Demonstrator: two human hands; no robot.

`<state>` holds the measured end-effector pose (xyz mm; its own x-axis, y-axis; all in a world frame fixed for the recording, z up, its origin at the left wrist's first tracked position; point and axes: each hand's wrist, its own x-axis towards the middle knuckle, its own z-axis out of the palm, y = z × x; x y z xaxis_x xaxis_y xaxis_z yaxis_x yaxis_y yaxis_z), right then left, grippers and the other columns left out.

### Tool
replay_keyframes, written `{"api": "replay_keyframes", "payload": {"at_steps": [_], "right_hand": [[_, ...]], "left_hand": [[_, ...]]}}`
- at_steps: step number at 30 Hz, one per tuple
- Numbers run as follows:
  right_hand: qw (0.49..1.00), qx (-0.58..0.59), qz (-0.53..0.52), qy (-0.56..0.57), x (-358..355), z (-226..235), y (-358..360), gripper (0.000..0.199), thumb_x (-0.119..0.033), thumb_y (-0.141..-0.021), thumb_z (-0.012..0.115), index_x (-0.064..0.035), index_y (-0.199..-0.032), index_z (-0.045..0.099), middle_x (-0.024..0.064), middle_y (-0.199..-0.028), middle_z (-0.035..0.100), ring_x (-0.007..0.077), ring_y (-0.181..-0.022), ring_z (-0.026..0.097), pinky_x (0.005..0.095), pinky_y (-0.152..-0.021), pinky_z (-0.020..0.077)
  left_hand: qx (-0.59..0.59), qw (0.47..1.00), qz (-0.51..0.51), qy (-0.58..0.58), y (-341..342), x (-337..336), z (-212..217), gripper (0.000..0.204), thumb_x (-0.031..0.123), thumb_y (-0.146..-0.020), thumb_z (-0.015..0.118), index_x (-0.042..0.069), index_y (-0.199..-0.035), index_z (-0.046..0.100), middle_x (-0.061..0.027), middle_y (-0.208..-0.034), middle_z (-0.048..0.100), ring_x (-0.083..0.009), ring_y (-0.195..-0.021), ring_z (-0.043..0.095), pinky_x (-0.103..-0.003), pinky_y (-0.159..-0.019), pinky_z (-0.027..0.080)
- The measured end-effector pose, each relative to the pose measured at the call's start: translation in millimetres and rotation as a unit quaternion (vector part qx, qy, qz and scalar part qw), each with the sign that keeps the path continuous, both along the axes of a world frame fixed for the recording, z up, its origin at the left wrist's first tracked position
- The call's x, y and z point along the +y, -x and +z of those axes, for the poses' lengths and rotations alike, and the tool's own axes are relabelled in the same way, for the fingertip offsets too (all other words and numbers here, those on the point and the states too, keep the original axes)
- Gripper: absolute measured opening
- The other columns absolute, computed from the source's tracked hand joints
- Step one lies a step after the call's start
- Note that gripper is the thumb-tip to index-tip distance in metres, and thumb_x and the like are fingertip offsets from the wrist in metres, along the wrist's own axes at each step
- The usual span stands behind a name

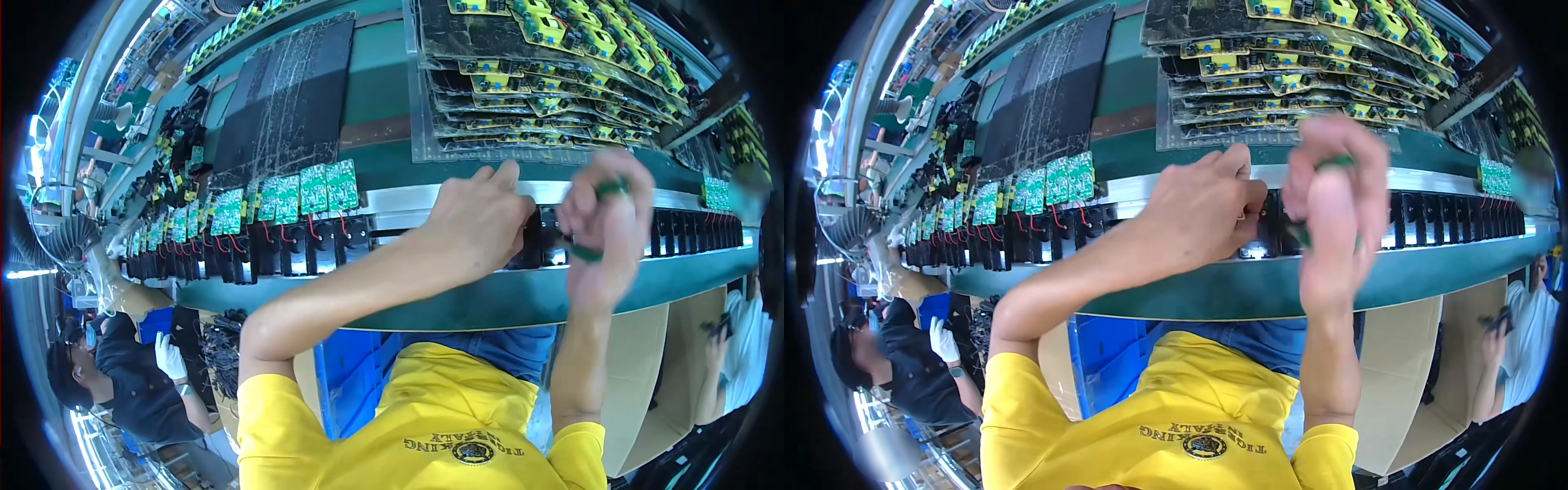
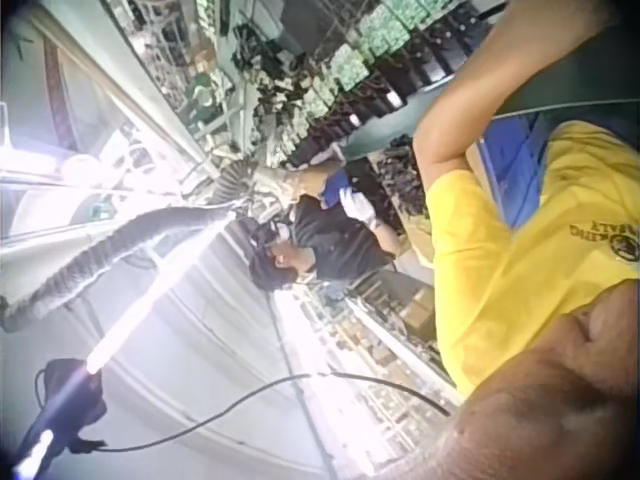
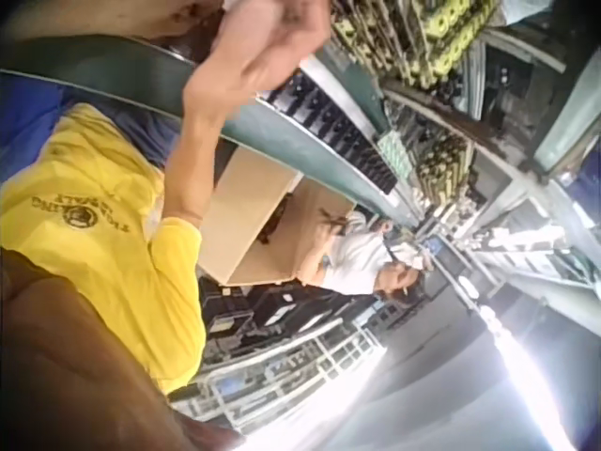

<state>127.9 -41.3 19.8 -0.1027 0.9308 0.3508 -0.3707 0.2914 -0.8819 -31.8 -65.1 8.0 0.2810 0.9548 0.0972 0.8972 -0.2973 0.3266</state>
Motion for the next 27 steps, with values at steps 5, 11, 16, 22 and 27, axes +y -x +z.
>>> {"api": "replay_keyframes", "payload": {"at_steps": [5,11,16,22,27], "right_hand": [[0.829,-0.509,-0.065,-0.222,-42.8,3.7,-50.1,0.03,-0.013,-0.093,0.084,-0.0114,-0.122,0.085,0.0042,-0.104,0.064,0.0188,-0.084,0.056,0.0318,-0.072,0.0462],[0.705,-0.652,-0.094,-0.263,-48.3,-22.4,-57.4,0.028,-0.02,-0.09,0.09,-0.019,-0.118,0.089,0.0046,-0.111,0.06,0.0234,-0.091,0.061,0.0374,-0.077,0.0543],[0.772,-0.585,-0.128,-0.213,-46.8,-6.3,-78.9,0.036,-0.02,-0.09,0.092,-0.0179,-0.125,0.087,0.0059,-0.111,0.062,0.0235,-0.087,0.062,0.0357,-0.077,0.0545],[0.797,-0.537,-0.238,-0.139,-34.8,-7.4,-161.0,0.037,-0.017,-0.09,0.092,-0.0155,-0.126,0.087,0.0069,-0.114,0.065,0.0224,-0.087,0.062,0.0343,-0.078,0.0538],[0.846,-0.482,-0.208,-0.097,-48.0,-9.6,-174.7,0.036,-0.013,-0.091,0.091,-0.0136,-0.127,0.087,0.0077,-0.115,0.067,0.0209,-0.088,0.062,0.033,-0.077,0.0522]], "left_hand": [[0.01,0.98,-0.113,0.163,16.7,40.7,50.6,0.025,0.022,-0.085,0.083,0.009,-0.105,0.079,-0.0095,-0.118,0.067,-0.0344,-0.1,0.07,-0.047,-0.081,0.058],[0.028,0.991,-0.018,-0.133,4.7,53.2,25.8,0.036,0.009,-0.09,0.078,0.009,-0.126,0.073,-0.0101,-0.139,0.07,-0.0339,-0.123,0.069,-0.045,-0.101,0.057],[-0.052,0.981,-0.09,-0.163,1.6,2.3,-13.0,0.043,0.002,-0.086,0.072,0.006,-0.129,0.065,-0.0144,-0.146,0.065,-0.0378,-0.131,0.063,-0.049,-0.116,0.049],[0.101,0.986,-0.045,-0.128,62.9,-48.4,11.3,0.045,-0.006,-0.081,0.068,0.005,-0.124,0.067,-0.0163,-0.154,0.062,-0.0396,-0.144,0.057,-0.06,-0.134,0.038],[0.213,0.97,-0.036,-0.11,82.8,-71.3,3.6,0.051,-0.002,-0.083,0.068,0.005,-0.134,0.068,-0.0181,-0.166,0.055,-0.0402,-0.16,0.047,-0.061,-0.138,0.032]]}}
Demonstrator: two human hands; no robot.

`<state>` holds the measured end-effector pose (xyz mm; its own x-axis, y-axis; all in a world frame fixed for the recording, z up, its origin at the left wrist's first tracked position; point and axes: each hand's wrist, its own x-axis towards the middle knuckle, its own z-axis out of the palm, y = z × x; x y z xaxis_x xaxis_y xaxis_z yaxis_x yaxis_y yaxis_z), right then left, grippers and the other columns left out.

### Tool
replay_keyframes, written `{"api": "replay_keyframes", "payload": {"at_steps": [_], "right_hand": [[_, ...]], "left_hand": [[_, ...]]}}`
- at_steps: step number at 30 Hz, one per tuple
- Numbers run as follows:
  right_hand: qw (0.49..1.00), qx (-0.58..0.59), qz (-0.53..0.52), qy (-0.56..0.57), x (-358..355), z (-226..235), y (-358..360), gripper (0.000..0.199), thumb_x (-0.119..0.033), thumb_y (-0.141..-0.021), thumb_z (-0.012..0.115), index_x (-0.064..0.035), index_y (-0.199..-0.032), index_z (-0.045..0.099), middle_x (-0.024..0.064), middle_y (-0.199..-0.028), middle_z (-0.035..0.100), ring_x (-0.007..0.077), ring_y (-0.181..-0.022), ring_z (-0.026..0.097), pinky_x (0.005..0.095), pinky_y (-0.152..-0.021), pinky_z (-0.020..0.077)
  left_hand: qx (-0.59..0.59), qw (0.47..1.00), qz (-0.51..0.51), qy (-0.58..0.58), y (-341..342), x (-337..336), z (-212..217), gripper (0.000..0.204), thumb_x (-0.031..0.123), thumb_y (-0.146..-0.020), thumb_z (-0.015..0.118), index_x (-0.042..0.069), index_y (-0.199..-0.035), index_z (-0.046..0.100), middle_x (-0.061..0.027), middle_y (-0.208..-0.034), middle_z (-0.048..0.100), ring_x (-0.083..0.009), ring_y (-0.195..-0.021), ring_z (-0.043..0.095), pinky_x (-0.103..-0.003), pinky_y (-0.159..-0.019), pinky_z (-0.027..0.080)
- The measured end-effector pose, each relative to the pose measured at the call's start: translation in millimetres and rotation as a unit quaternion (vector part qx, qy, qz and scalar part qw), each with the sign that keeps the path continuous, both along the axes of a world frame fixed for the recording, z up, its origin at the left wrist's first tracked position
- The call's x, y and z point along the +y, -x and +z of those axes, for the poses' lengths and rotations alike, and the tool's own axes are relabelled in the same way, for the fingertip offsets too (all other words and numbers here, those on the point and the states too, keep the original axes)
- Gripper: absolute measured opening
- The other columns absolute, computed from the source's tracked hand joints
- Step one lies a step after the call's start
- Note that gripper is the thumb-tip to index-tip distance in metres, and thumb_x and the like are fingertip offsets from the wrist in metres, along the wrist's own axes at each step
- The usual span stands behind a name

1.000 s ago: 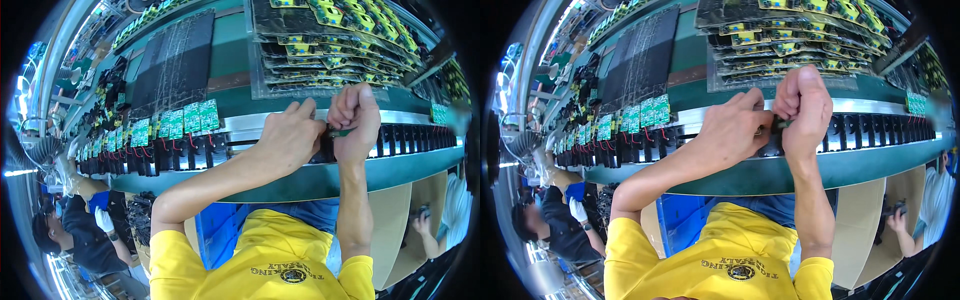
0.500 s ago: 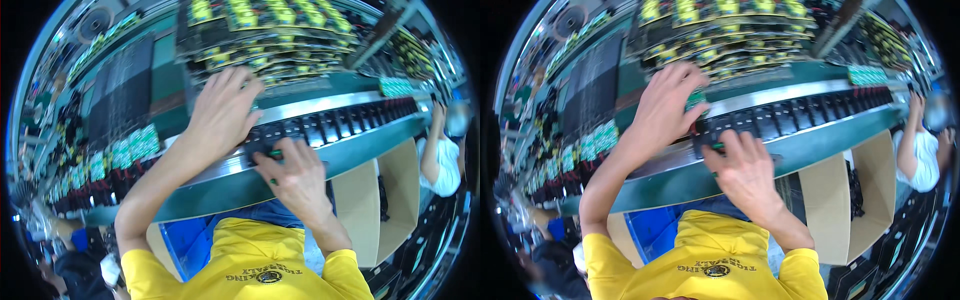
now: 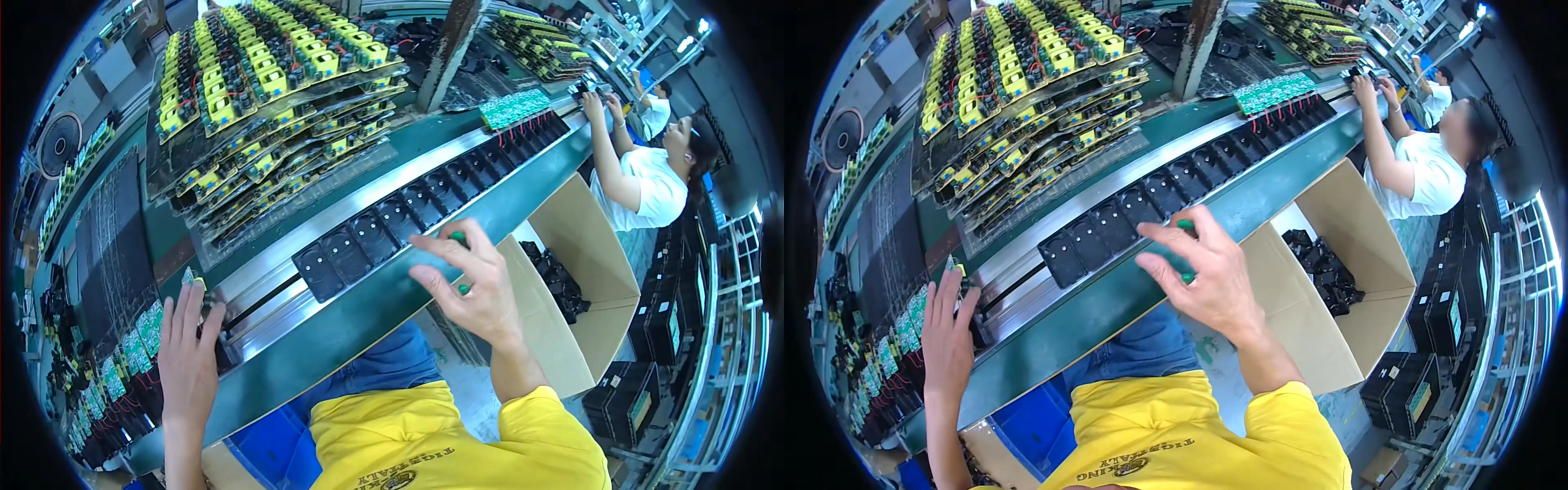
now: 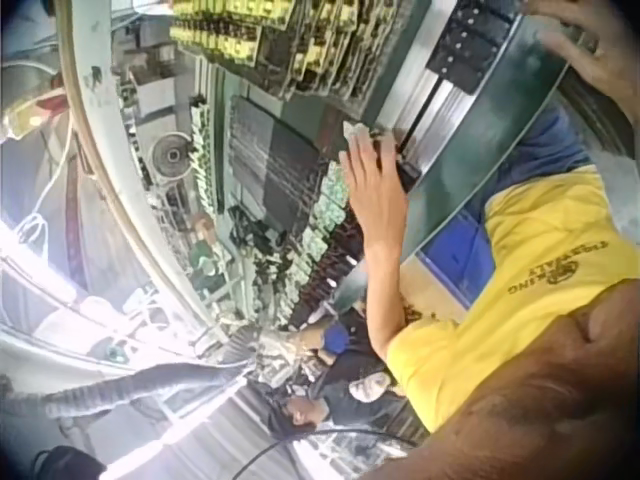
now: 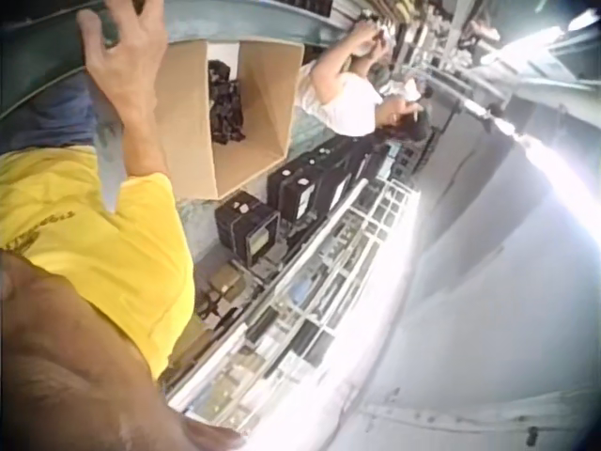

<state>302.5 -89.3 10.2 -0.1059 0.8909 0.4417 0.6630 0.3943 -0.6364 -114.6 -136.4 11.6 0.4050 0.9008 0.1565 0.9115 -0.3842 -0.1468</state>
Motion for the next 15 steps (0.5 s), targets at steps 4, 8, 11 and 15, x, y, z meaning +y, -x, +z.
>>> {"api": "replay_keyframes", "payload": {"at_steps": [4,8,11,15], "right_hand": [[0.997,0.03,0.072,-0.004,-3.3,-6.1,15.9,0.034,-0.013,-0.092,0.09,-0.0111,-0.126,0.087,0.0081,-0.114,0.066,0.0203,-0.088,0.061,0.0315,-0.076,0.0505],[0.996,0.041,0.073,0.01,-14.4,6.0,13.5,0.034,-0.009,-0.091,0.088,-0.006,-0.125,0.086,0.0087,-0.113,0.065,0.0208,-0.089,0.061,0.0312,-0.076,0.05],[0.998,0.034,0.048,-0.031,-15.3,0.0,-5.2,0.041,-0.008,-0.091,0.089,-0.0095,-0.131,0.084,0.006,-0.114,0.067,0.017,-0.081,0.057,0.0286,-0.07,0.0486],[0.994,0.091,-0.012,0.062,-5.8,6.9,-21.5,0.063,-0.011,-0.096,0.08,-0.0088,-0.158,0.067,0.0068,-0.12,0.067,0.015,-0.087,0.054,0.0271,-0.074,0.0463]], "left_hand": [[-0.056,0.994,0.032,0.089,-18.4,-21.0,14.6,0.059,0.006,-0.089,0.067,0.006,-0.147,0.065,-0.0184,-0.176,0.047,-0.0406,-0.167,0.04,-0.06,-0.14,0.027],[-0.132,0.985,0.079,0.082,-17.3,-9.1,1.7,0.065,0.013,-0.095,0.066,0.006,-0.159,0.06,-0.0176,-0.182,0.04,-0.0404,-0.169,0.037,-0.061,-0.141,0.02],[-0.112,0.986,0.112,0.055,-7.9,-25.1,0.7,0.067,0.015,-0.097,0.066,0.007,-0.163,0.058,-0.0176,-0.184,0.039,-0.0406,-0.17,0.035,-0.062,-0.141,0.018],[-0.069,0.988,0.141,0.003,-16.2,-37.2,-22.5,0.077,0.022,-0.098,0.07,0.008,-0.171,0.05,-0.0202,-0.185,0.035,-0.0428,-0.171,0.032,-0.065,-0.141,0.016]]}}
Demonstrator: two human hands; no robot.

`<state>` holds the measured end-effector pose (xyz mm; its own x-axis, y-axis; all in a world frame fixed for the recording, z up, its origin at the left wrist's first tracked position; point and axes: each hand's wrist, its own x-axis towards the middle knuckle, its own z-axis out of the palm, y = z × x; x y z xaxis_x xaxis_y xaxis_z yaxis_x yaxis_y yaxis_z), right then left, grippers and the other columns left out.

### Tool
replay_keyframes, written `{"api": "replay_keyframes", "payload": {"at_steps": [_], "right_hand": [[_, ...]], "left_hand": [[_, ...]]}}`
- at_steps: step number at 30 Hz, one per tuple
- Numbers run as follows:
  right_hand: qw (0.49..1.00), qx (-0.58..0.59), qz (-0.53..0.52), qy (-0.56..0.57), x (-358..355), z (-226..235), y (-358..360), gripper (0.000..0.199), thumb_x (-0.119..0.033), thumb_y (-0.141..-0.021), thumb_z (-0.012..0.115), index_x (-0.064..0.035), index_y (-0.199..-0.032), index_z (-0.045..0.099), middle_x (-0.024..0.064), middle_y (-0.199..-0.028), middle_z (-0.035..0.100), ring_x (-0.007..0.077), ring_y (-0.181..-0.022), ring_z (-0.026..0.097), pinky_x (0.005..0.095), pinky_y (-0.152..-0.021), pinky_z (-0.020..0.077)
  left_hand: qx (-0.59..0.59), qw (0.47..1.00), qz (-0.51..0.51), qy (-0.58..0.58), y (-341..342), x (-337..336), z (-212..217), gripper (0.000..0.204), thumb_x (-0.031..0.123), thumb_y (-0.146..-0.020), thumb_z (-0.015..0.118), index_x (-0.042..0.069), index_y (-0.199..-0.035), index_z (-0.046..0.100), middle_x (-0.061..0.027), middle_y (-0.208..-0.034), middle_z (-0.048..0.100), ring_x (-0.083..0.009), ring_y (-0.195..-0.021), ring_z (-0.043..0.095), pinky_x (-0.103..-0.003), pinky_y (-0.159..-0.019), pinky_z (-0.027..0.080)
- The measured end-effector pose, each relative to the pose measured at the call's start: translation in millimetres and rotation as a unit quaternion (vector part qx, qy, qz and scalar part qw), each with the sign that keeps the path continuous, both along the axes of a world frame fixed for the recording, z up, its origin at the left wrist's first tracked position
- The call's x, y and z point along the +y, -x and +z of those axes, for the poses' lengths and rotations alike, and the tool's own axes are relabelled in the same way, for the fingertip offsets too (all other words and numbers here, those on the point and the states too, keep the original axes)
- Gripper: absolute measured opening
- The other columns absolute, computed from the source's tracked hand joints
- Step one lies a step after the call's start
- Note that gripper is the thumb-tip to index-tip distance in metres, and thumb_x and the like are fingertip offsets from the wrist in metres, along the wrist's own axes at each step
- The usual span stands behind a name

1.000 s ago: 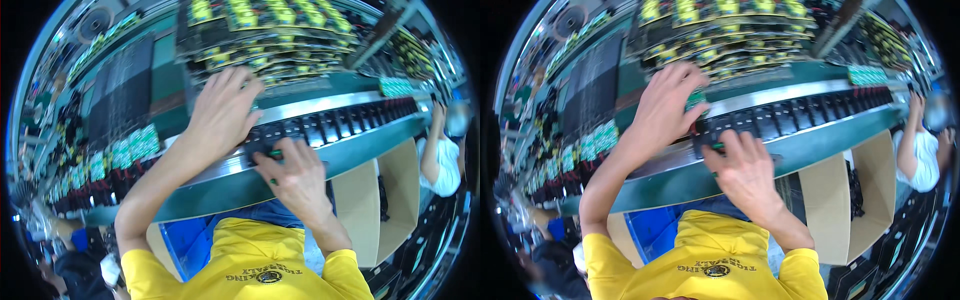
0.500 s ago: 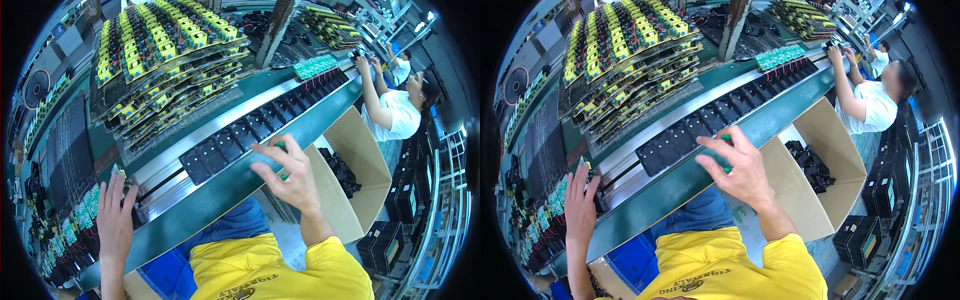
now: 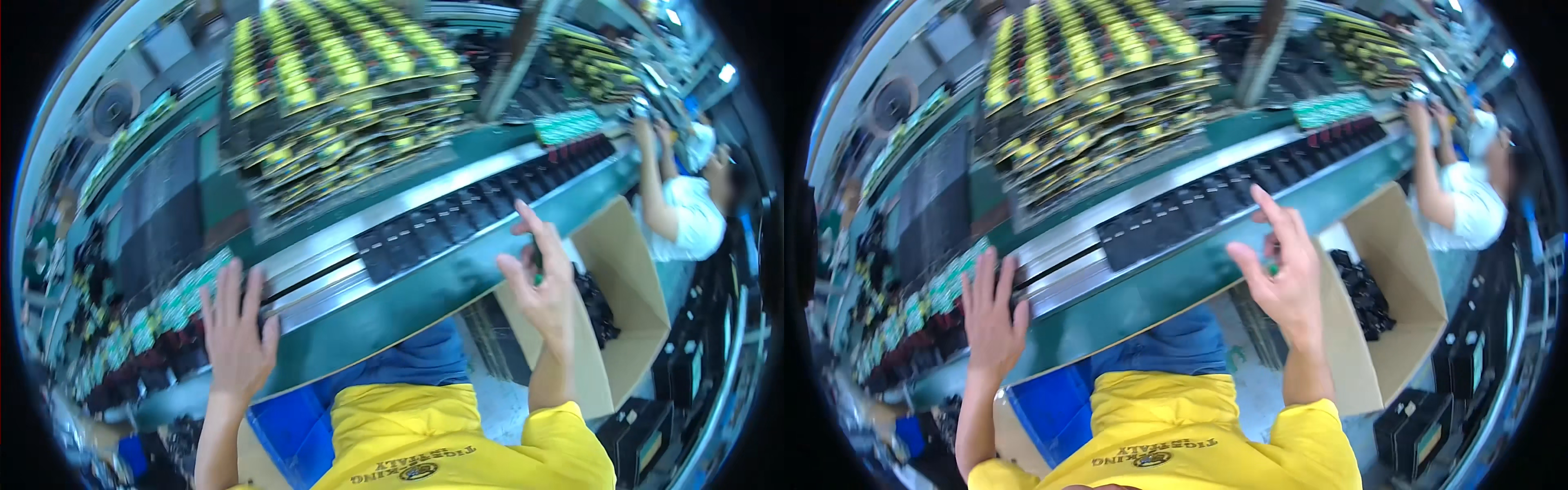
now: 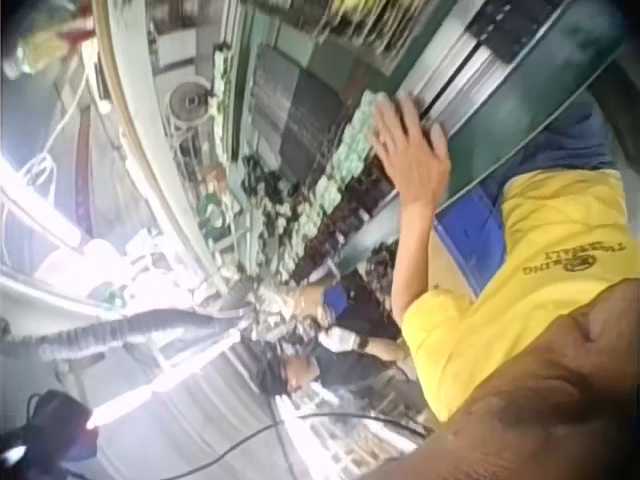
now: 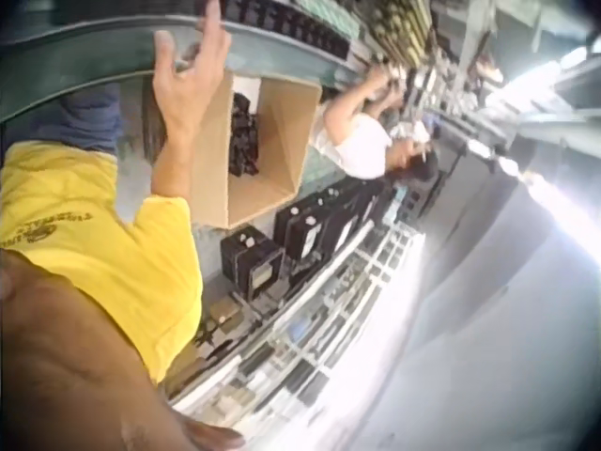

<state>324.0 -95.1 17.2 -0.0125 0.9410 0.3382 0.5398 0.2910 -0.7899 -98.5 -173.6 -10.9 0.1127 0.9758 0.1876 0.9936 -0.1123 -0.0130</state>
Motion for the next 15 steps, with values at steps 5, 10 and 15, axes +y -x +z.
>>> {"api": "replay_keyframes", "payload": {"at_steps": [5,10,15], "right_hand": [[0.956,0.267,0.112,0.053,13.5,-1.4,-16.5,0.079,-0.037,-0.107,0.07,-0.0089,-0.175,0.042,0.0073,-0.119,0.069,0.0147,-0.09,0.056,0.0265,-0.078,0.0462],[0.915,0.249,0.316,0.033,15.3,12.4,50.7,0.109,-0.078,-0.107,0.059,-0.0078,-0.182,0.024,0.0169,-0.166,0.046,0.0263,-0.129,0.058,0.0449,-0.108,0.0486],[0.899,-0.027,0.431,-0.078,106.0,33.6,-28.2,0.144,-0.115,-0.083,0.031,-0.0037,-0.173,0.047,0.0226,-0.178,0.044,0.0407,-0.16,0.042,0.0595,-0.128,0.0373]], "left_hand": [[-0.117,0.988,-0.054,-0.082,-60.1,-5.9,17.5,0.094,0.036,-0.103,0.074,0.002,-0.18,0.031,-0.0313,-0.184,0.029,-0.0476,-0.171,0.029,-0.064,-0.14,0.016],[-0.59,0.787,-0.177,0.038,-211.8,16.9,10.5,0.094,0.013,-0.099,0.077,-0.001,-0.178,0.029,-0.0301,-0.178,0.038,-0.0411,-0.156,0.051,-0.052,-0.127,0.044],[-0.725,0.663,-0.136,0.127,-249.3,48.0,-11.4,0.08,0.005,-0.097,0.068,-0.001,-0.172,0.041,-0.0207,-0.136,0.068,-0.0252,-0.107,0.069,-0.037,-0.091,0.058]]}}
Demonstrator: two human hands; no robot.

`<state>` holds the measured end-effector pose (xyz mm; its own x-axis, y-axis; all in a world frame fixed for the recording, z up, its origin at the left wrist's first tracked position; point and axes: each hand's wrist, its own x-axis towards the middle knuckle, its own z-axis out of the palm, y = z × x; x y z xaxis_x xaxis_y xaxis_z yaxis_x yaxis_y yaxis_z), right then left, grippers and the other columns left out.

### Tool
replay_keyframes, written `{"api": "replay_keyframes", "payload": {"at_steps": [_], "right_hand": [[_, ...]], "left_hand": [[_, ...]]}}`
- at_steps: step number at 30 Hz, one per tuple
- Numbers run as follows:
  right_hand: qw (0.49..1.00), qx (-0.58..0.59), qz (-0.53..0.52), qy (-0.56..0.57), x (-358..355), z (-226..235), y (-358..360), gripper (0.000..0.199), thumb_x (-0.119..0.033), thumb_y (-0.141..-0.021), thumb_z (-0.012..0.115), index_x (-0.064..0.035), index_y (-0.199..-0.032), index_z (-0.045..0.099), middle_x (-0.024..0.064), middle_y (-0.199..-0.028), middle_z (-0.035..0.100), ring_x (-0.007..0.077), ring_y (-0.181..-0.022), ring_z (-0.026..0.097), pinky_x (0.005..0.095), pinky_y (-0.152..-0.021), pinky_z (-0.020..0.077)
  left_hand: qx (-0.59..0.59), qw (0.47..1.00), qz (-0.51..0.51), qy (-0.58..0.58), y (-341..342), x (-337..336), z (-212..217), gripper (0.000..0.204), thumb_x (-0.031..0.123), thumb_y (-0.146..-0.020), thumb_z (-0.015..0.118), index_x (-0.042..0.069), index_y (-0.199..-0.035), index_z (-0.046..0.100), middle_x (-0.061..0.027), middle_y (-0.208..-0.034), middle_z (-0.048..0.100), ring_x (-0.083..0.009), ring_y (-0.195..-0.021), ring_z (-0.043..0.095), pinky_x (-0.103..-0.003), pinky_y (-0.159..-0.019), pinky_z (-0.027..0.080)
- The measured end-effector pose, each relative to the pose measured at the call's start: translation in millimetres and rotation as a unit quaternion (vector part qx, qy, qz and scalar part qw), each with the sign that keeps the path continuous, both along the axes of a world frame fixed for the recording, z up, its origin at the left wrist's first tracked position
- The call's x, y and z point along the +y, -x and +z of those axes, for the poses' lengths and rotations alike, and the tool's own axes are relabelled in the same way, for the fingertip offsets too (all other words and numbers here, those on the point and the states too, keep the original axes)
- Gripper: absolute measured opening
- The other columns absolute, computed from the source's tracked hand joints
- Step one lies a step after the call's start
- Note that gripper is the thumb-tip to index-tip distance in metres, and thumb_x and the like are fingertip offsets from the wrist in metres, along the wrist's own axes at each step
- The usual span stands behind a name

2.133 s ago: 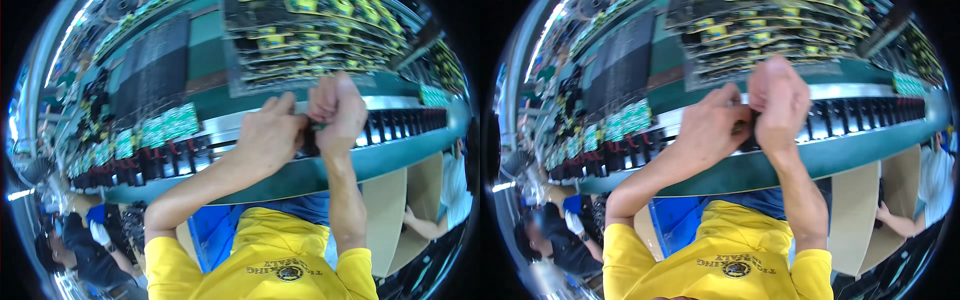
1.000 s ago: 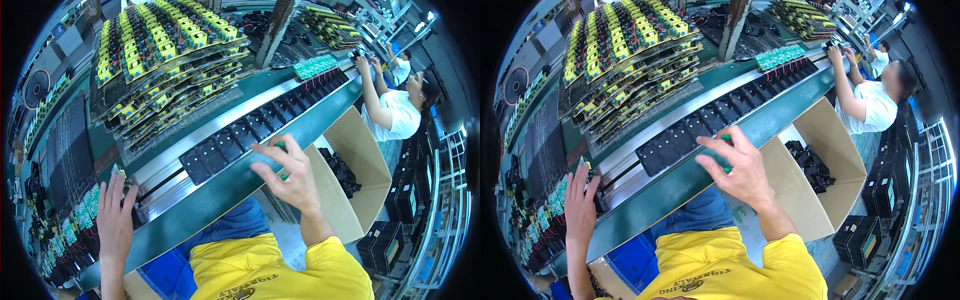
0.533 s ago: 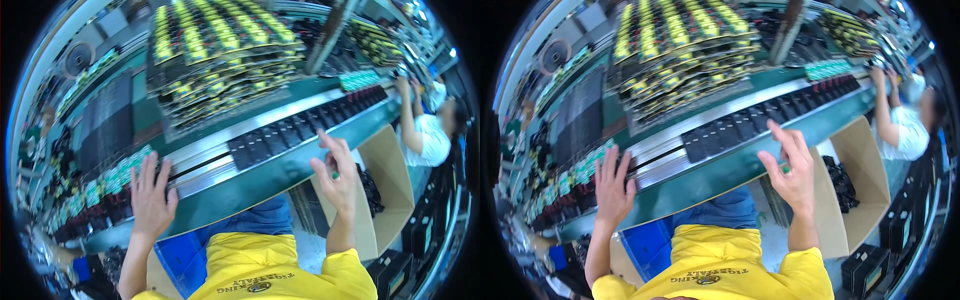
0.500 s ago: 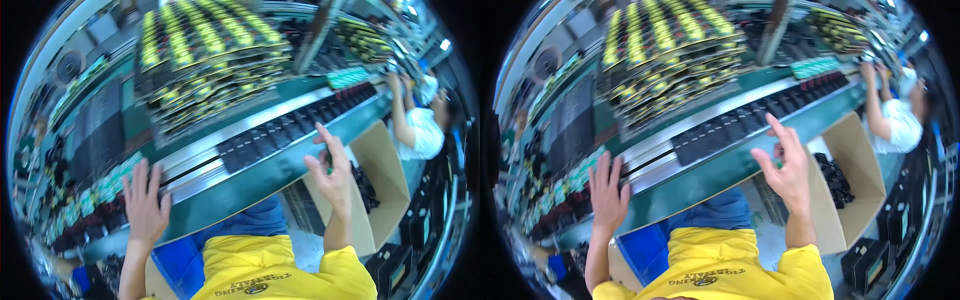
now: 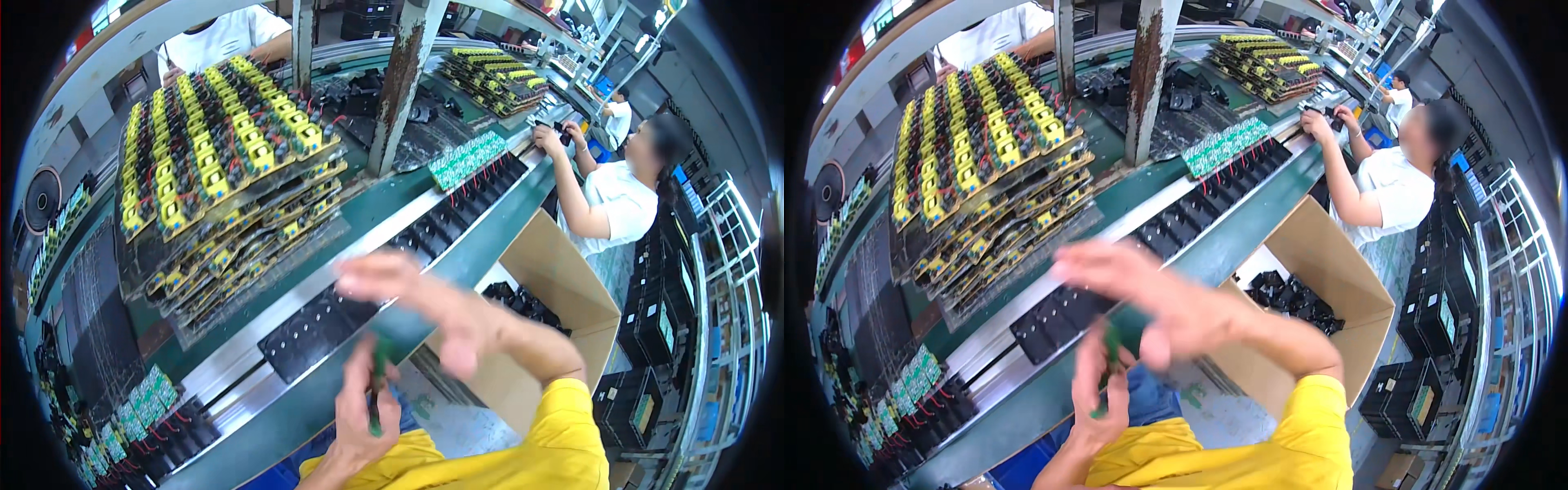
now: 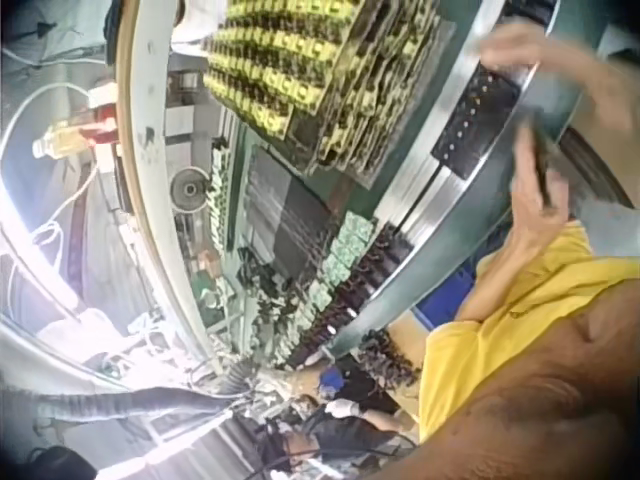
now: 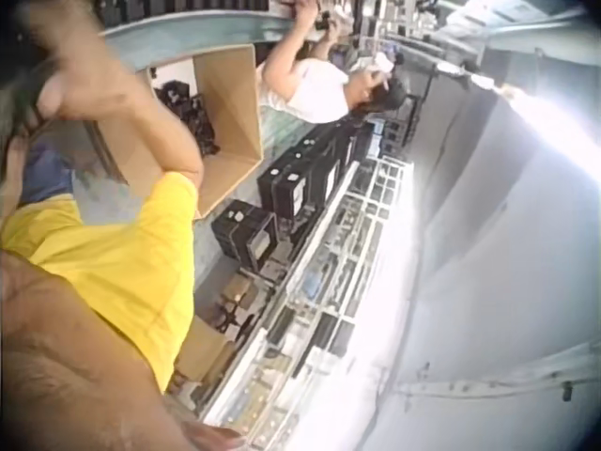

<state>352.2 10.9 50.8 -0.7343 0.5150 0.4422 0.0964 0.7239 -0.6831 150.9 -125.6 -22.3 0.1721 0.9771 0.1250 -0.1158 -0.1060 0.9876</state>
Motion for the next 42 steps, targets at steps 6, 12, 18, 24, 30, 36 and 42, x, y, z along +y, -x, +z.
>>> {"api": "replay_keyframes", "payload": {"at_steps": [6,12,18,24,30,36,42], "right_hand": [[0.854,-0.349,-0.226,-0.313,190.0,-14.9,-179.1,0.086,-0.086,-0.102,0.054,-0.0148,-0.146,0.076,0.0062,-0.144,0.074,0.0342,-0.136,0.066,0.0508,-0.116,0.0513],[0.859,-0.411,-0.208,-0.226,247.7,-38.3,-224.7,0.09,-0.088,-0.101,0.056,-0.0139,-0.15,0.073,0.0093,-0.143,0.074,0.0355,-0.123,0.07,0.0499,-0.11,0.052],[0.909,-0.339,-0.161,-0.179,255.0,-54.7,-217.8,0.091,-0.086,-0.099,0.061,-0.0134,-0.153,0.07,0.0099,-0.131,0.075,0.0341,-0.108,0.07,0.0473,-0.1,0.0533],[0.918,-0.258,-0.134,-0.27,267.0,-53.0,-224.8,0.096,-0.087,-0.097,0.063,-0.0124,-0.156,0.068,0.0108,-0.125,0.073,0.0308,-0.1,0.067,0.0447,-0.093,0.054],[0.916,-0.305,-0.088,-0.244,261.6,-54.9,-221.4,0.102,-0.092,-0.098,0.057,-0.0078,-0.154,0.069,0.0146,-0.134,0.071,0.0317,-0.106,0.068,0.045,-0.095,0.0548],[0.922,-0.278,-0.055,-0.263,255.5,-48.7,-192.8,0.103,-0.093,-0.095,0.061,-0.009,-0.153,0.07,0.0143,-0.137,0.069,0.0298,-0.105,0.066,0.0437,-0.092,0.0542],[0.925,-0.305,-0.003,-0.227,257.0,-52.2,-179.1,0.103,-0.09,-0.086,0.074,-0.0093,-0.149,0.072,0.012,-0.126,0.067,0.0318,-0.101,0.064,0.0447,-0.092,0.0526]], "left_hand": [[0.159,0.974,-0.159,-0.01,-7.8,23.1,-34.7,0.072,0.001,-0.095,0.067,0.009,-0.166,0.054,-0.0067,-0.105,0.079,-0.0214,-0.069,0.066,-0.035,-0.066,0.056],[0.144,0.965,-0.213,0.058,-16.3,50.5,-34.3,0.06,-0.001,-0.098,0.065,0.01,-0.157,0.063,-0.0044,-0.11,0.08,-0.0175,-0.07,0.066,-0.03,-0.066,0.052],[0.196,0.925,-0.285,0.158,-16.1,64.5,-28.0,0.058,0.01,-0.103,0.069,0.014,-0.16,0.065,-0.0183,-0.132,0.08,-0.0317,-0.099,0.076,-0.037,-0.087,0.058],[0.207,0.914,-0.308,0.164,-18.2,69.9,-31.9,0.052,0.01,-0.101,0.07,0.006,-0.153,0.07,-0.018,-0.132,0.082,-0.0339,-0.097,0.078,-0.04,-0.084,0.06],[0.17,0.944,-0.268,0.093,-21.3,60.8,-44.7,0.05,0.01,-0.101,0.07,0.004,-0.15,0.071,-0.0145,-0.125,0.084,-0.0314,-0.09,0.076,-0.041,-0.078,0.058],[0.183,0.949,-0.249,0.064,-25.9,57.0,-52.6,0.052,0.011,-0.101,0.07,0.009,-0.152,0.072,-0.0131,-0.124,0.084,-0.0301,-0.086,0.076,-0.04,-0.075,0.058],[0.187,0.959,-0.214,0.016,-28.1,51.2,-53.8,0.054,0.012,-0.102,0.071,0.017,-0.155,0.069,-0.0069,-0.126,0.083,-0.0265,-0.078,0.073,-0.038,-0.075,0.055]]}}
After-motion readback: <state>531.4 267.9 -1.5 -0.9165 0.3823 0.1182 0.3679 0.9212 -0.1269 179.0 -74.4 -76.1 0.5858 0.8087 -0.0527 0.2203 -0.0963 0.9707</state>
